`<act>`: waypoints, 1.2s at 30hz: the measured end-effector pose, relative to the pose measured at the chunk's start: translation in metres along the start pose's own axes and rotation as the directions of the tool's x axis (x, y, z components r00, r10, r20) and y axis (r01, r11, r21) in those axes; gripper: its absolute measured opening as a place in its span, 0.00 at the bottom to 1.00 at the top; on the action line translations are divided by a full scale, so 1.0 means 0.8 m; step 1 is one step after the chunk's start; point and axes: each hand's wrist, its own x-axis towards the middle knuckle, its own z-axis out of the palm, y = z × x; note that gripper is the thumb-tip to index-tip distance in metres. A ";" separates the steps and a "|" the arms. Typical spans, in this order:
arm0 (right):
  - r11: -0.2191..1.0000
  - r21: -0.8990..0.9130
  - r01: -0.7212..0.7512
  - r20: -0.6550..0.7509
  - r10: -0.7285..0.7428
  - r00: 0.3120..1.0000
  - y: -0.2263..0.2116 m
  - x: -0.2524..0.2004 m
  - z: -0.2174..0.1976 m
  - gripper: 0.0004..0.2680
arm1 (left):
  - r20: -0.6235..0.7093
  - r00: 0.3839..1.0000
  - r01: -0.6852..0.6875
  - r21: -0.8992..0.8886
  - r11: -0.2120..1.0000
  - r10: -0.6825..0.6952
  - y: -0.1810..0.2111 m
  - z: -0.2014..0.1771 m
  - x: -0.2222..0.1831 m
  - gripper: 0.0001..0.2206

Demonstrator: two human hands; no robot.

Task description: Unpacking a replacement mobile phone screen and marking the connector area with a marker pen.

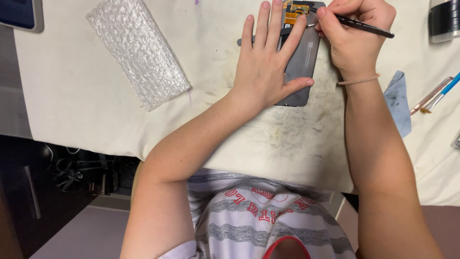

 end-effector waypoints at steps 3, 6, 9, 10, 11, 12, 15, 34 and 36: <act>1.000 0.005 -0.011 -0.008 0.011 1.000 0.003 -0.002 -0.002 0.10 | 0.018 1.000 -0.002 -0.002 1.000 0.002 0.001 -0.001 0.001 0.52; 1.000 0.003 -0.005 -0.011 0.005 1.000 0.004 -0.001 -0.002 0.10 | 0.048 0.999 0.000 0.015 1.000 -0.001 0.000 -0.003 0.003 0.52; 1.000 0.010 0.018 -0.012 -0.018 1.000 0.004 -0.001 -0.001 0.10 | 0.041 0.999 -0.001 0.017 1.000 0.000 0.000 0.000 0.003 0.52; 0.999 0.029 0.031 -0.014 -0.031 0.999 0.004 -0.002 0.000 0.11 | 0.028 1.000 -0.002 0.015 1.000 0.002 0.000 0.001 0.001 0.52; 0.999 0.032 0.032 -0.011 -0.032 0.999 0.004 0.000 0.000 0.11 | 0.027 1.000 0.001 0.016 1.000 -0.002 -0.001 0.000 0.003 0.52; 1.000 0.019 -0.002 -0.008 0.002 1.000 0.004 -0.001 -0.001 0.10 | 0.038 0.999 0.001 0.018 1.000 -0.002 -0.001 -0.001 0.002 0.51; 1.000 0.009 -0.025 -0.015 0.025 1.000 0.001 -0.002 -0.001 0.09 | 0.031 1.000 0.003 0.027 1.000 -0.004 0.000 0.000 0.001 0.51; 1.000 0.007 -0.019 -0.014 0.019 1.000 0.005 -0.002 -0.001 0.10 | 0.009 1.000 -0.002 0.046 0.999 0.001 0.000 -0.002 0.001 0.53; 1.000 0.023 0.003 -0.019 -0.003 1.000 0.001 0.001 0.001 0.10 | 0.013 1.000 -0.002 0.042 0.999 0.002 0.000 0.000 0.002 0.52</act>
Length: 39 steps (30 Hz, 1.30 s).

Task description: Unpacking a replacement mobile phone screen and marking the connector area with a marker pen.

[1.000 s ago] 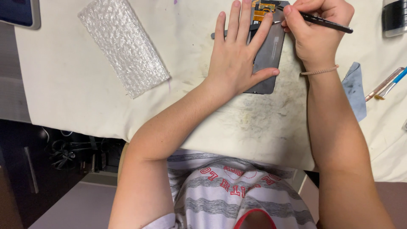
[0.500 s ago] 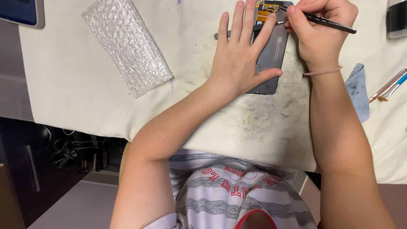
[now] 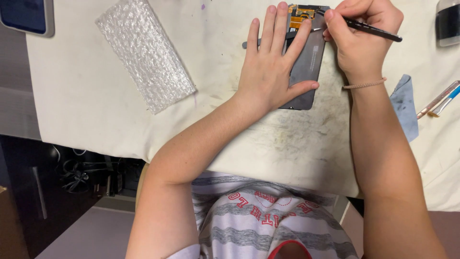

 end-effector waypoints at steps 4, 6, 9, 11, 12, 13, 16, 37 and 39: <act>1.000 0.003 -0.003 0.018 0.003 1.000 -0.005 0.000 0.002 0.09 | 0.001 1.000 0.000 -0.011 1.000 0.000 0.000 0.002 0.000 0.53; 1.000 0.018 -0.012 0.007 0.012 1.000 -0.004 0.000 0.002 0.10 | -0.001 1.000 0.000 -0.012 1.000 0.000 0.000 0.002 0.000 0.53; 0.999 0.027 -0.034 -0.001 0.034 0.999 -0.003 0.000 0.002 0.10 | 0.007 1.000 0.001 -0.011 1.000 -0.001 0.001 0.002 -0.001 0.52; 0.999 0.017 -0.041 -0.001 0.041 0.999 -0.003 0.001 0.002 0.09 | 0.011 1.000 0.001 -0.008 1.000 0.000 0.001 -0.001 0.000 0.51; 0.999 0.029 -0.042 -0.008 0.042 0.999 -0.003 0.001 0.002 0.10 | 0.022 1.000 0.005 0.001 1.000 -0.005 0.001 -0.002 0.000 0.52; 0.998 0.041 -0.043 -0.015 0.044 0.999 -0.003 0.001 0.002 0.10 | 0.033 0.999 0.010 0.011 1.000 -0.010 0.001 -0.003 0.000 0.52; 0.999 0.030 -0.030 -0.027 0.031 0.999 -0.005 0.001 0.005 0.10 | 0.025 1.000 0.009 0.011 1.000 -0.009 0.001 -0.003 0.000 0.53; 0.999 0.031 -0.012 -0.010 0.012 1.000 -0.006 0.001 0.004 0.12 | -0.010 1.000 0.006 0.004 1.000 -0.006 0.001 0.001 -0.001 0.53; 0.999 0.038 -0.018 -0.015 0.019 1.000 -0.006 0.001 0.004 0.12 | 0.000 1.000 0.009 0.004 1.000 -0.009 0.001 0.001 -0.001 0.53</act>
